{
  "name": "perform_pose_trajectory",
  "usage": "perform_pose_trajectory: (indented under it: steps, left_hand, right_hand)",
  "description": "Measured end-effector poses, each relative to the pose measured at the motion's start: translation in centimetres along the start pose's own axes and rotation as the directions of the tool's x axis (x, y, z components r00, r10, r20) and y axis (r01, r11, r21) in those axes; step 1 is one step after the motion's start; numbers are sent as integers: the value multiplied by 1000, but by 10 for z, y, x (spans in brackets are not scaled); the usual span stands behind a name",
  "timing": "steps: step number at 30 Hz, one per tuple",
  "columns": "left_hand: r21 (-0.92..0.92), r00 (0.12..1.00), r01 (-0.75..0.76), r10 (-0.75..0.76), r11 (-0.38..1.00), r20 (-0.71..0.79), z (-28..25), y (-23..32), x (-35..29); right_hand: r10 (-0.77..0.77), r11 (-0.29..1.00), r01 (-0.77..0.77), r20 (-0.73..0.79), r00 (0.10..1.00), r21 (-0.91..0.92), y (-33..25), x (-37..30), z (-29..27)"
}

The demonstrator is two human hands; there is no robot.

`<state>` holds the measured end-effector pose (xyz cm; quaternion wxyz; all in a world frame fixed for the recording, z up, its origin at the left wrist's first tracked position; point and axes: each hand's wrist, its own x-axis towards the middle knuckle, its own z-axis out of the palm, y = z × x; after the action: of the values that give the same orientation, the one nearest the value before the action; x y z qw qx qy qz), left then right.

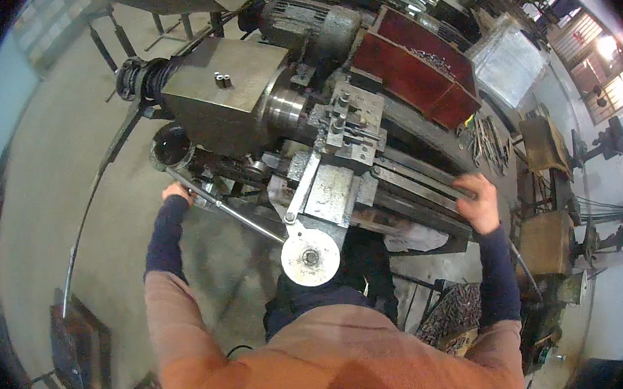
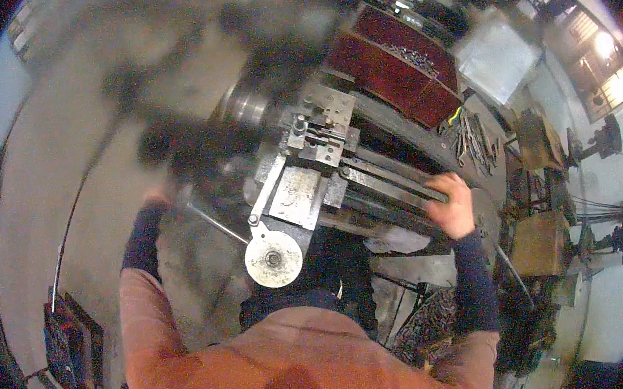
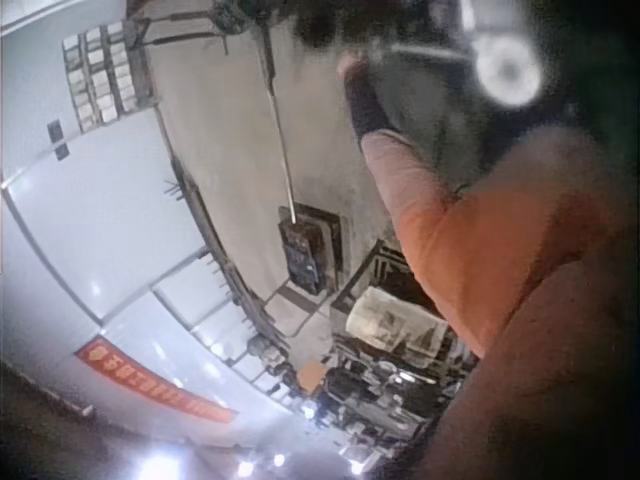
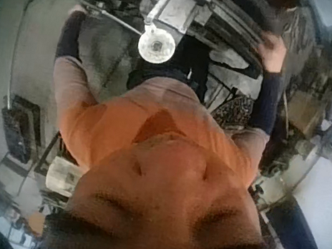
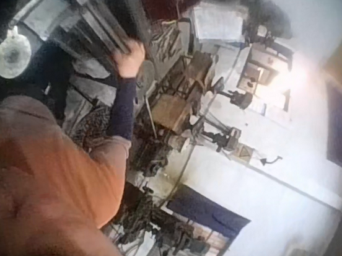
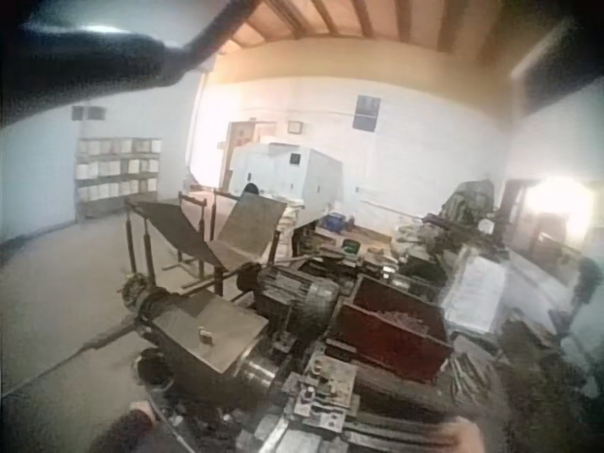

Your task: The person operates a metal turning machine, repeatedly loading small cylindrical metal pieces into the chuck, adjusting controls, and removing the finished pieces. The person places the finished pieces into a container filled with similar parts.

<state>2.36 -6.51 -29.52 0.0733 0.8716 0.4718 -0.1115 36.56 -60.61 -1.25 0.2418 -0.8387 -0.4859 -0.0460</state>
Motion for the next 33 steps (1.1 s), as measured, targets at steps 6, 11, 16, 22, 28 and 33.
perform_pose_trajectory:
  steps: [6,11,16,22,28,33]
  left_hand:
    - [109,984,-10,29,994,-174,17,-31,14]
    - [-736,962,-161,-64,657,-267,-12,-44,-32]
    - [-933,930,-164,-264,319,-254,-22,-27,-43]
    - [-997,842,-15,-539,-70,25,-73,76,-52]
    - [-984,822,-171,-557,-41,-120,-18,47,-14]
    - [-973,795,-217,-566,75,-221,-4,39,-6]
  right_hand:
    - [469,869,-480,-114,876,-119,162,-120,-34]
    - [730,576,-713,-141,669,-399,287,-256,-72]
    - [864,272,-765,-201,461,-584,332,-330,-85]
    - [983,-5,-769,-144,113,-640,305,-310,-64]
    - [955,-88,-893,-292,50,-441,229,-345,-29]
    - [935,-101,-928,-354,35,-360,177,-333,-6]
